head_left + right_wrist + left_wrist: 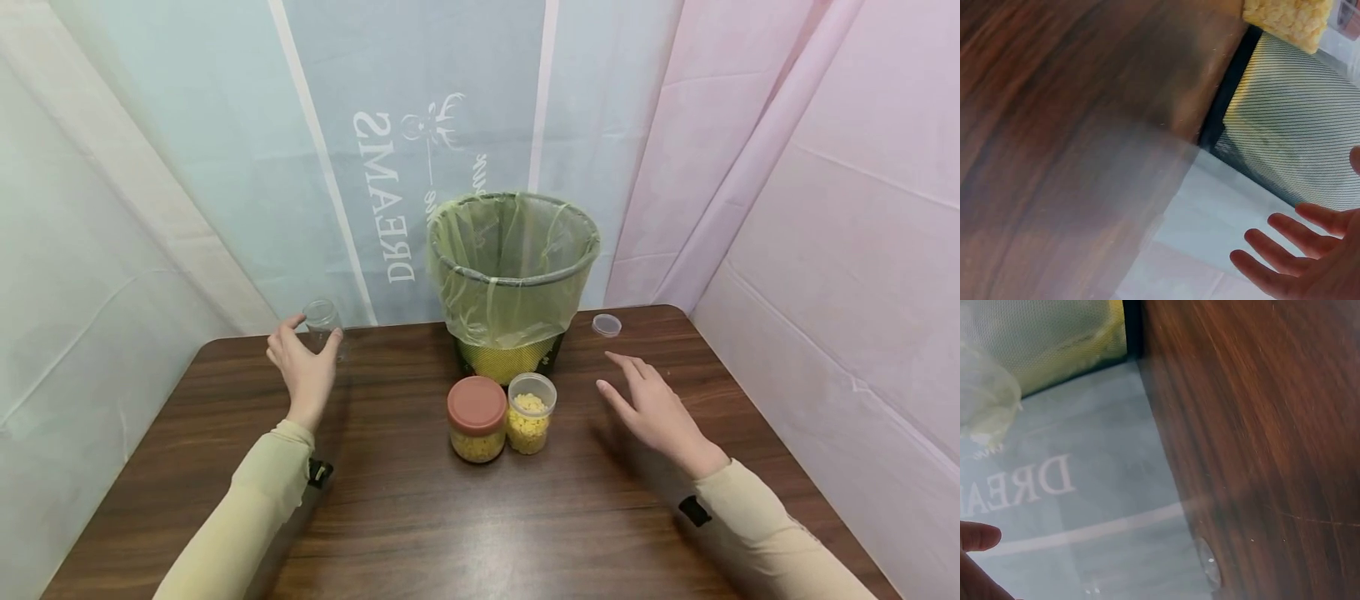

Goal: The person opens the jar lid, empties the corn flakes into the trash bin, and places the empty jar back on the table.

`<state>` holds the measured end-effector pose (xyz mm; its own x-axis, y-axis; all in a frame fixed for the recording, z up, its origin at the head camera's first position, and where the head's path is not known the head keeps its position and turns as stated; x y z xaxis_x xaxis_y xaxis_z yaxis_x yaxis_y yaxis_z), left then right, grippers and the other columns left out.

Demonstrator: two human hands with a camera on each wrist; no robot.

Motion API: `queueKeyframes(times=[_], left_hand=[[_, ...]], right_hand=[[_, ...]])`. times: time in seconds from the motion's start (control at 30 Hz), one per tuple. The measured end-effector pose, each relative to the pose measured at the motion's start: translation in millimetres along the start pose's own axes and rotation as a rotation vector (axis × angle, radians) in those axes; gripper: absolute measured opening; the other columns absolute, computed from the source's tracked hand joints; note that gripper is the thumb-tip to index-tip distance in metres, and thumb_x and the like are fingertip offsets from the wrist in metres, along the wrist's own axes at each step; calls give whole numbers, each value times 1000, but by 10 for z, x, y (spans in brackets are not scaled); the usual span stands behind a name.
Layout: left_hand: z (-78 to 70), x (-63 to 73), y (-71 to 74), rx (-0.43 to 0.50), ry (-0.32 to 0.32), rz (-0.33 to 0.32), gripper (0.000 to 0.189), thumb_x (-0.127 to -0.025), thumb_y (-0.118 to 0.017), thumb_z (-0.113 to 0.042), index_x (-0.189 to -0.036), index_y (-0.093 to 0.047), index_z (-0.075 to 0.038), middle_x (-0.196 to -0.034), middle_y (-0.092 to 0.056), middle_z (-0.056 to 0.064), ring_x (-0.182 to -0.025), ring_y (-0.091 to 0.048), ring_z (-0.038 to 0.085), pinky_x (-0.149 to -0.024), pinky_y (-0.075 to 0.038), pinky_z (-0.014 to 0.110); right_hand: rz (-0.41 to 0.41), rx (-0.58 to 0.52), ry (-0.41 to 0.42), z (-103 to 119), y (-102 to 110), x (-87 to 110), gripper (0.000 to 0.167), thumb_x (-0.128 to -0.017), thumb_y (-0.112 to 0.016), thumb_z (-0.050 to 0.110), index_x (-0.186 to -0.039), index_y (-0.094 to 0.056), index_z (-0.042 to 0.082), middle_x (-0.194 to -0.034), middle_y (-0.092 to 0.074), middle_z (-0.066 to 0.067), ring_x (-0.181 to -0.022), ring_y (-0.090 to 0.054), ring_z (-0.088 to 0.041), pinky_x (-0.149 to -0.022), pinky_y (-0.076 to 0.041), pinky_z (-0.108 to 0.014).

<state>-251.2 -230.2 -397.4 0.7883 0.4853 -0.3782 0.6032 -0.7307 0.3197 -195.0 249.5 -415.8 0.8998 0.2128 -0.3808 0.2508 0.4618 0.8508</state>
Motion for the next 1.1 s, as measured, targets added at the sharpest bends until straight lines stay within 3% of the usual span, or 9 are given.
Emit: queueKeyframes(times=[0.33,0.57,0.73,1.1], left_hand=[[-223,234,48,-2,-186,28,50,-84,-70,-21,-127,-50,-4,-125,-43,20,-111,-32,34,-89,-30,44],[-342,394,35,16,-259,84,45,-84,-71,-17,-124,-55,-6,-122,-48,18,-110,-36,33,-87,-32,42],[-405,502,21,21,-283,122,45,-83,-71,-15,-125,-56,-7,-126,-51,15,-112,-38,32,-91,-31,44],[-476,727,-50,-33,-253,278,53,-85,-70,-20,-133,-49,-12,-131,-49,13,-117,-40,31,-95,-35,48]], right_hand=[[-6,-9,11,169,43,54,48,-97,-51,39,-137,-46,14,-129,-54,-11,-118,-50,-34,-87,-45,-57],[-33,-25,62,286,43,83,47,-95,-55,36,-136,-49,13,-126,-56,-8,-117,-52,-31,-86,-46,-55],[-39,-39,86,375,42,108,47,-94,-58,34,-135,-50,13,-125,-57,-7,-116,-53,-29,-87,-47,-52],[-74,-66,145,556,-14,142,53,-86,-68,34,-132,-53,13,-120,-61,-7,-113,-56,-26,-88,-48,-48]])
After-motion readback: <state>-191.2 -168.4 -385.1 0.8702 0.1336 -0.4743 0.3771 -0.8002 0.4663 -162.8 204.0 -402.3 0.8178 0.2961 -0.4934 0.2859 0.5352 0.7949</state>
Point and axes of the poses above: each hand's wrist, its own x-axis away from the middle knuckle, its own y-axis out of the back of the hand, z = x × y, the point moved 3 cm from there along -x, towards the middle knuckle
